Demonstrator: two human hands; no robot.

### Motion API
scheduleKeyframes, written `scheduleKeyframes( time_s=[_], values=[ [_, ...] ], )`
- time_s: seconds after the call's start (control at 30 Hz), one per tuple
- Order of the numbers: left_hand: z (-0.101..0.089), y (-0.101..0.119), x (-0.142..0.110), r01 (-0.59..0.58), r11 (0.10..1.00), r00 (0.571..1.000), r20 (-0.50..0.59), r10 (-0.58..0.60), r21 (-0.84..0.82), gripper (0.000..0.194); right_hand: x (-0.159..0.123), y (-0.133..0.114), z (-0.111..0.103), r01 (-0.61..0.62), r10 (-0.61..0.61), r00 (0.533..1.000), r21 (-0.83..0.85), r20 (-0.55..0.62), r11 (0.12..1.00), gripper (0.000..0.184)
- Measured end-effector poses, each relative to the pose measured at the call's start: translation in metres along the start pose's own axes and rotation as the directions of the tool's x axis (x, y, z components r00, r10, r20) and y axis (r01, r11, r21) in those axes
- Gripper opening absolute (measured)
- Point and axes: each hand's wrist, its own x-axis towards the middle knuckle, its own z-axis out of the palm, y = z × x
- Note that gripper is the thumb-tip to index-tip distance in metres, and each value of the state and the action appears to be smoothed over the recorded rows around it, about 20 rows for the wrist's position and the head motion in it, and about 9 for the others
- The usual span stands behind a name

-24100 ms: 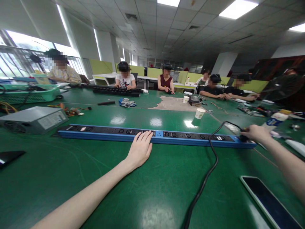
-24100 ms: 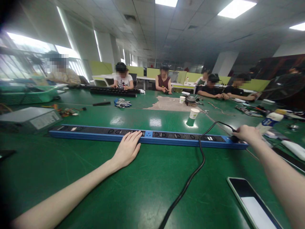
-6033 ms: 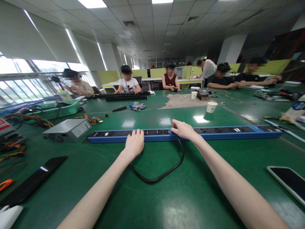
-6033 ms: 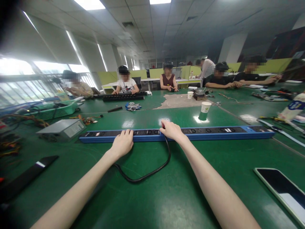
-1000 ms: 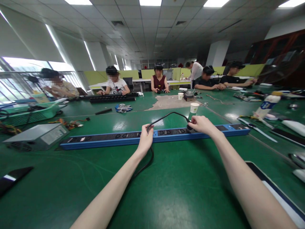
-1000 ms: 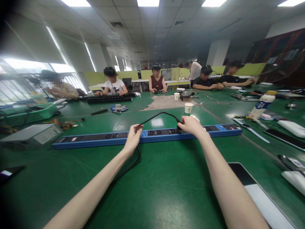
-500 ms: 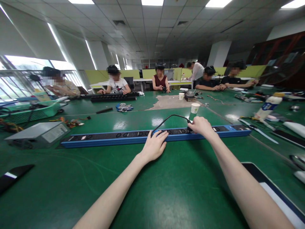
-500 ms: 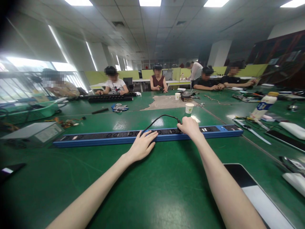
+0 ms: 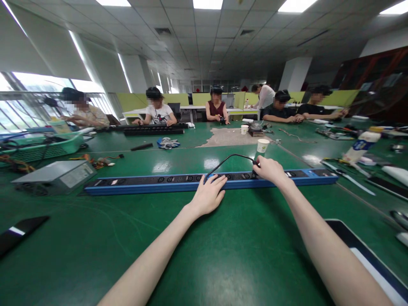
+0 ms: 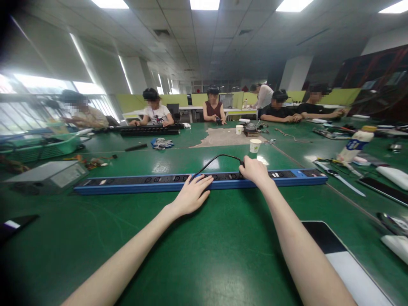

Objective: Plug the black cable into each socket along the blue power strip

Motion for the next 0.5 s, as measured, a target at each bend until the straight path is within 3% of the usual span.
scheduleKeyframes(
  time_s=[0.1,0.5],
  values=[
    [0.0,0.0,0.0,0.001,1.0,1.0,-0.003,-0.001,0.005,0.053,0.001,0.001,0.002,0.044,-0.043,0.998,-0.027,0.041,0.999,0.045],
    [0.001,0.0,-0.001,0.002,1.0,1.0,-0.009,-0.002,-0.007,0.053,0.009,0.004,0.018,0.031,-0.029,0.996,-0.021,0.088,0.999,0.051]
  ],
)
